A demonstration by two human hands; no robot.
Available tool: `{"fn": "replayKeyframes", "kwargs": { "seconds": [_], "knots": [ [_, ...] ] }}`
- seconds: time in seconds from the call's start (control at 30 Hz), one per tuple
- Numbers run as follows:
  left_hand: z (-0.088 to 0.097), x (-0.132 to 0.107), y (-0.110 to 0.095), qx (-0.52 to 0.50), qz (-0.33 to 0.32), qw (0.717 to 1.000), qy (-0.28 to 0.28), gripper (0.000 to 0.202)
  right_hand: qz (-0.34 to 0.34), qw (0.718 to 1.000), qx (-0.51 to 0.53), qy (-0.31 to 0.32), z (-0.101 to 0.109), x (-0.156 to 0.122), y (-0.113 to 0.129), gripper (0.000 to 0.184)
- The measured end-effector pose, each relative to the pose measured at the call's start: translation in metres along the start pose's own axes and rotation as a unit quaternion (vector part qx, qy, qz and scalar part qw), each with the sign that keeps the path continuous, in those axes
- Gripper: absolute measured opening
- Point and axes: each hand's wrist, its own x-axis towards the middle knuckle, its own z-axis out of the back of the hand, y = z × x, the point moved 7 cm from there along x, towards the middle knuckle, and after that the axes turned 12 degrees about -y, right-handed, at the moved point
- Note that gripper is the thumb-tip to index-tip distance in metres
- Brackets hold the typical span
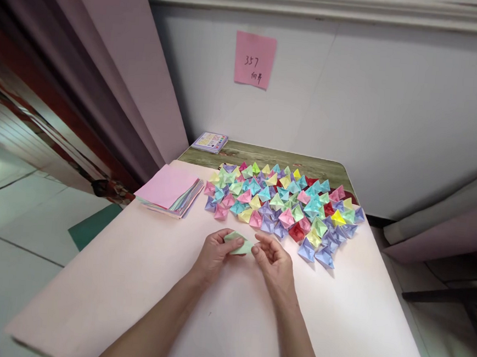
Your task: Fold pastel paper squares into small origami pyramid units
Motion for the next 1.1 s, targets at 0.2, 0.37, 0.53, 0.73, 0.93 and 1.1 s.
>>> {"fn": "replayKeyframes", "kwargs": {
  "seconds": [0.2, 0.37, 0.53, 0.73, 0.93, 1.1],
  "knots": [
    [0.0, -0.003, 0.001, -0.055, 0.027, 0.998, -0.021, 0.031, 0.045, 0.999, 0.002, 0.026, -0.004, -0.002, 0.003, 0.042],
    [-0.002, -0.007, -0.005, -0.028, 0.011, 0.999, -0.02, 0.037, 0.084, 0.994, -0.06, 0.044, -0.006, -0.004, 0.007, 0.03],
    [-0.004, -0.007, -0.007, -0.014, 0.008, 1.0, 0.01, 0.016, 0.042, 0.996, -0.06, 0.041, -0.004, -0.002, 0.003, 0.036],
    [-0.023, -0.016, -0.011, -0.084, 0.05, 0.982, 0.162, 0.03, -0.034, 0.998, 0.049, -0.003, 0.006, 0.003, 0.003, 0.03],
    [-0.022, -0.016, -0.006, -0.031, 0.041, 0.99, 0.133, 0.025, -0.085, 0.985, 0.148, 0.012, 0.003, 0.004, -0.003, 0.029],
    [-0.013, -0.008, -0.011, 0.051, -0.03, 0.996, 0.071, 0.022, -0.055, 0.988, 0.143, 0.016, 0.0, 0.003, 0.001, 0.028]
  ]
}}
